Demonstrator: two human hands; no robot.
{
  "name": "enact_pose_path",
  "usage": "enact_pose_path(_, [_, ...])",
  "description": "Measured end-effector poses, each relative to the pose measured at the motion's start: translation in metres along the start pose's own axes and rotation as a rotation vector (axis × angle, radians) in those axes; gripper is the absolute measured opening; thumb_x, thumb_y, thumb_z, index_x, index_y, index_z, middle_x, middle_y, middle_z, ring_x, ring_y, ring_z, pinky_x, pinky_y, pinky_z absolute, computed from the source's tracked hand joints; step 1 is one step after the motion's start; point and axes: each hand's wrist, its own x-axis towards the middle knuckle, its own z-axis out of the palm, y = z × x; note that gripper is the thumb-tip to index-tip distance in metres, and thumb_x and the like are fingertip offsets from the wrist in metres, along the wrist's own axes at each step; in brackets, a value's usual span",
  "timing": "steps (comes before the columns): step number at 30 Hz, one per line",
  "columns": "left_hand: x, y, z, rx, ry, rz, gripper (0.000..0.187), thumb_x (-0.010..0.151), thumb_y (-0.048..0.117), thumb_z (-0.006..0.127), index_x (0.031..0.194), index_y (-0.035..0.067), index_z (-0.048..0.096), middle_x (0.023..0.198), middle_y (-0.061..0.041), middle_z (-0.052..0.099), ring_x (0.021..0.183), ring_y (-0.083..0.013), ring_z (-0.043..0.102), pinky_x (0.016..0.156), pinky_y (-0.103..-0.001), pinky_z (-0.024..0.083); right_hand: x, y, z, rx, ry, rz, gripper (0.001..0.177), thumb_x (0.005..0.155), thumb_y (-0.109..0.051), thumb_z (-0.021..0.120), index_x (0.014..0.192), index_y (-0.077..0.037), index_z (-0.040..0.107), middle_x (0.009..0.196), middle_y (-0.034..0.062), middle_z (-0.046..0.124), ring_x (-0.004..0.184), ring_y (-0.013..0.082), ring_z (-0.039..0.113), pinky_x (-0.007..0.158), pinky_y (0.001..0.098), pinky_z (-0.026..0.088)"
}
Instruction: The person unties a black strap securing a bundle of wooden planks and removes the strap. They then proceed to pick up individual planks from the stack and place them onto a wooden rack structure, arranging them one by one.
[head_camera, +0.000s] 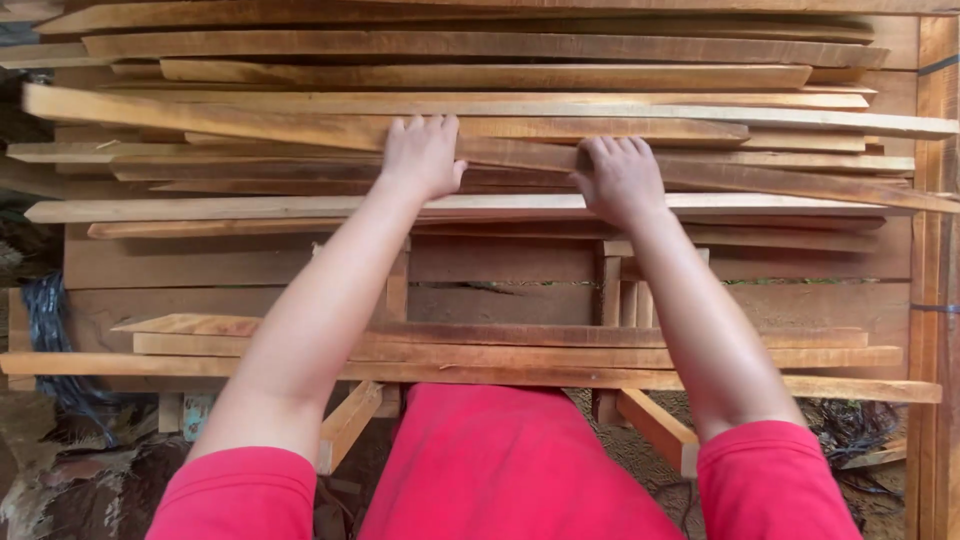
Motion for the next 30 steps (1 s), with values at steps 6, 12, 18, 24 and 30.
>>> enact_pose_path(6, [-0.065,0.034,-0.155,0.166,0.229,0.186,0.083,0.079,0.074,0.075,0.129,0.008,0.066,0.126,-0.009,0.069,0.115,-0.0307,0.061,0.112,-0.051,0.03,0.016,-0.031,-0.162,0.207,0.016,-0.057,0.042,0.104,-0.04,0.069,0.122,-0.003,0.062,0.101,0.0091,0.068,0.076,0.0244,0.065,0.066,0.0345,0.053])
enact_pose_path(12, [-0.127,0.071,-0.209,0.067,0.225,0.383,0.065,0.083,0.065,0.075,0.123,0.015,0.065,0.103,-0.007,0.074,0.095,-0.029,0.073,0.09,-0.045,0.05,-0.009,-0.063,-0.238,0.379,0.054,-0.129,0.038,0.1,-0.041,0.069,0.125,-0.013,0.064,0.101,0.0077,0.068,0.089,0.0349,0.073,0.075,0.0426,0.057])
enact_pose_path(18, [-0.192,0.081,-0.228,-0.147,-0.237,0.301,0.048,0.098,0.056,0.059,0.118,0.013,0.065,0.1,-0.013,0.076,0.093,-0.0363,0.076,0.086,-0.05,0.057,-0.033,-0.104,-0.289,0.409,-0.65,0.096,0.052,0.093,-0.06,0.061,0.118,-0.015,0.066,0.094,0.0147,0.076,0.093,0.04,0.075,0.083,0.0548,0.056])
enact_pose_path(24, [-0.214,0.078,-0.158,-0.453,-0.605,0.143,0.052,0.093,0.057,0.059,0.124,0.016,0.064,0.114,-0.014,0.075,0.11,-0.0385,0.07,0.091,-0.054,0.055,-0.069,-0.128,-0.219,0.543,-0.846,0.068,0.062,0.095,-0.069,0.053,0.115,-0.012,0.067,0.103,0.0119,0.075,0.098,0.0383,0.074,0.086,0.052,0.058])
enact_pose_path(30, [-0.151,0.062,0.07,-0.093,-0.396,0.312,0.042,0.092,0.041,0.069,0.126,0.02,0.055,0.115,-0.001,0.067,0.113,-0.025,0.068,0.093,-0.044,0.055,-0.088,-0.142,-0.059,0.197,-0.647,-0.024,0.046,0.085,-0.058,0.073,0.109,-0.021,0.06,0.107,-0.0024,0.064,0.094,0.026,0.073,0.077,0.0437,0.061])
